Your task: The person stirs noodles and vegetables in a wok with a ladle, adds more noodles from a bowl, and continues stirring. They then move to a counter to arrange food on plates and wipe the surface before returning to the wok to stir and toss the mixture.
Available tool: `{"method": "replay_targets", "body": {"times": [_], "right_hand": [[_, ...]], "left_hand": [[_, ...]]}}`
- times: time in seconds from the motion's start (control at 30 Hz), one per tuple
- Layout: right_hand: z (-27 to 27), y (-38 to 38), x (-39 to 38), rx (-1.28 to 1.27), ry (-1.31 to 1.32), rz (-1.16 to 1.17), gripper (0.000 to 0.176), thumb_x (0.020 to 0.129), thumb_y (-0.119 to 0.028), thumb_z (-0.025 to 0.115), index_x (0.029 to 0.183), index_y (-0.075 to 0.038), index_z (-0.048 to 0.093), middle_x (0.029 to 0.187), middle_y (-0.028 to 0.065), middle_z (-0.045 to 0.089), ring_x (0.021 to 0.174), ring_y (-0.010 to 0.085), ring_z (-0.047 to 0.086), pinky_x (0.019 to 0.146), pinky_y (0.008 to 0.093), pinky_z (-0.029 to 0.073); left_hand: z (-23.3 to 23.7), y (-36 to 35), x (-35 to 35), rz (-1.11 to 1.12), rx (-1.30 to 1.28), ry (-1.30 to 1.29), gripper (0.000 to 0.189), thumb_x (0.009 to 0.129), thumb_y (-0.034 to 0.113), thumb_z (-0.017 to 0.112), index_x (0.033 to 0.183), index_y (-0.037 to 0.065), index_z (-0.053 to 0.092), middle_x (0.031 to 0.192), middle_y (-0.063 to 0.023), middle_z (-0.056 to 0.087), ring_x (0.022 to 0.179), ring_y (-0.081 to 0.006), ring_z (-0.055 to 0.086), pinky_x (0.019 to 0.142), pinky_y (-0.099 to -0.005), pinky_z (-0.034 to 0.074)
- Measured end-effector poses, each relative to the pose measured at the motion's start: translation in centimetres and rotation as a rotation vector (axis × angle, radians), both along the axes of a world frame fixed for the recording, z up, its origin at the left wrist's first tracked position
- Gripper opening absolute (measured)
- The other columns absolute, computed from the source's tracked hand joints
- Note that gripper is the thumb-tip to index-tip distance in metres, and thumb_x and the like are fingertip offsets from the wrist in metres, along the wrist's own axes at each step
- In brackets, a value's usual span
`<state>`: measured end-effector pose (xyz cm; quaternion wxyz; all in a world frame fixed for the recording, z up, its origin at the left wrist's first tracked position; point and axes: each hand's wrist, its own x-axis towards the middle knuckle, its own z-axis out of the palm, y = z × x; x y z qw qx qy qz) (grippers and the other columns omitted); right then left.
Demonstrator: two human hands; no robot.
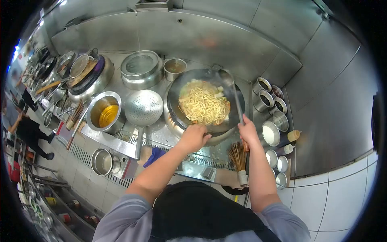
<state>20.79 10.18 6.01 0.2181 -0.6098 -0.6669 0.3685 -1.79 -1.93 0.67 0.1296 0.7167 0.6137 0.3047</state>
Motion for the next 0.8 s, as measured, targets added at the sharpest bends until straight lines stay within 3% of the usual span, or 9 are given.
{"method": "replay_targets", "body": {"times": [0.07,0.13,0.23,0.27,0.37,0.43,0.5,0.6,0.8], "right_hand": [[0.3,1.3,-2.0,-0.013,-0.024,0.013,0.058,0.087,-0.011,0.053,0.143,-0.011,0.040,0.071,0.0128,0.063,0.046,0.0199,0.056,0.049,0.0335,0.047],[0.6,1.4,-3.3,-0.035,-0.056,0.022,0.058,0.087,-0.011,0.053,0.144,-0.013,0.040,0.073,0.0129,0.063,0.047,0.0200,0.056,0.049,0.0336,0.047],[1.7,0.3,-4.0,-0.209,-0.202,0.289,0.057,0.087,-0.014,0.052,0.142,-0.021,0.043,0.089,0.0167,0.069,0.073,0.0252,0.067,0.065,0.0391,0.052],[-0.4,1.8,-2.2,0.286,-0.504,0.446,0.055,0.088,-0.018,0.054,0.142,-0.021,0.042,0.094,0.0198,0.068,0.086,0.0318,0.067,0.076,0.0429,0.053],[5.7,-1.8,-3.3,0.277,-0.821,0.397,0.056,0.090,-0.021,0.054,0.144,-0.023,0.039,0.097,0.0220,0.067,0.090,0.0362,0.065,0.081,0.0461,0.051],[5.0,-2.0,-3.3,0.274,-0.824,0.383,0.058,0.091,-0.019,0.052,0.146,-0.024,0.036,0.100,0.0215,0.067,0.094,0.0361,0.065,0.082,0.0463,0.051],[2.5,-1.4,-2.7,0.249,-0.544,0.346,0.057,0.091,-0.017,0.051,0.145,-0.025,0.036,0.104,0.0217,0.066,0.097,0.0376,0.063,0.084,0.0461,0.050],[4.7,-3.1,-3.2,0.165,-0.822,0.365,0.056,0.091,-0.020,0.052,0.144,-0.027,0.037,0.107,0.0217,0.065,0.099,0.0382,0.063,0.086,0.0459,0.050],[10.4,-4.4,0.8,0.192,-0.807,0.349,0.055,0.088,-0.020,0.058,0.141,-0.028,0.043,0.107,0.0221,0.065,0.098,0.0395,0.062,0.087,0.0471,0.049]], "left_hand": [[1.3,-2.0,0.2,0.079,0.293,-0.066,0.018,0.082,0.020,0.067,0.087,0.004,0.060,0.091,-0.0146,0.061,0.092,-0.0334,0.057,0.081,-0.0430,0.043],[1.6,-4.4,0.0,0.100,0.301,-0.095,0.018,0.082,0.019,0.067,0.090,0.004,0.059,0.093,-0.0133,0.059,0.093,-0.0331,0.056,0.083,-0.0427,0.042],[0.5,-8.9,-0.8,0.142,0.310,-0.145,0.018,0.081,0.017,0.068,0.091,0.005,0.059,0.094,-0.0116,0.058,0.094,-0.0323,0.055,0.084,-0.0425,0.041],[0.3,-10.7,-1.3,0.178,0.274,-0.138,0.017,0.080,0.016,0.068,0.090,0.005,0.058,0.093,-0.0115,0.058,0.093,-0.0320,0.056,0.084,-0.0425,0.041],[-1.5,-15.5,-2.9,0.279,0.185,-0.154,0.015,0.080,0.015,0.067,0.088,0.005,0.059,0.090,-0.0109,0.059,0.091,-0.0312,0.057,0.082,-0.0423,0.041],[-2.5,-18.0,-3.7,0.334,0.138,-0.168,0.014,0.079,0.014,0.067,0.088,0.005,0.060,0.089,-0.0105,0.059,0.090,-0.0307,0.057,0.082,-0.0422,0.041],[-3.0,-19.9,-4.1,0.405,0.058,-0.211,0.013,0.079,0.014,0.067,0.085,0.005,0.060,0.086,-0.0102,0.060,0.088,-0.0305,0.057,0.081,-0.0420,0.041],[-3.0,-21.6,-4.1,0.451,0.069,-0.194,0.012,0.080,0.014,0.067,0.084,0.005,0.059,0.086,-0.0111,0.060,0.086,-0.0316,0.058,0.080,-0.0416,0.042],[-2.6,-23.9,-4.8,0.524,0.061,-0.193,0.011,0.082,0.015,0.066,0.084,0.005,0.061,0.088,-0.0115,0.061,0.087,-0.0316,0.058,0.081,-0.0417,0.042]]}}
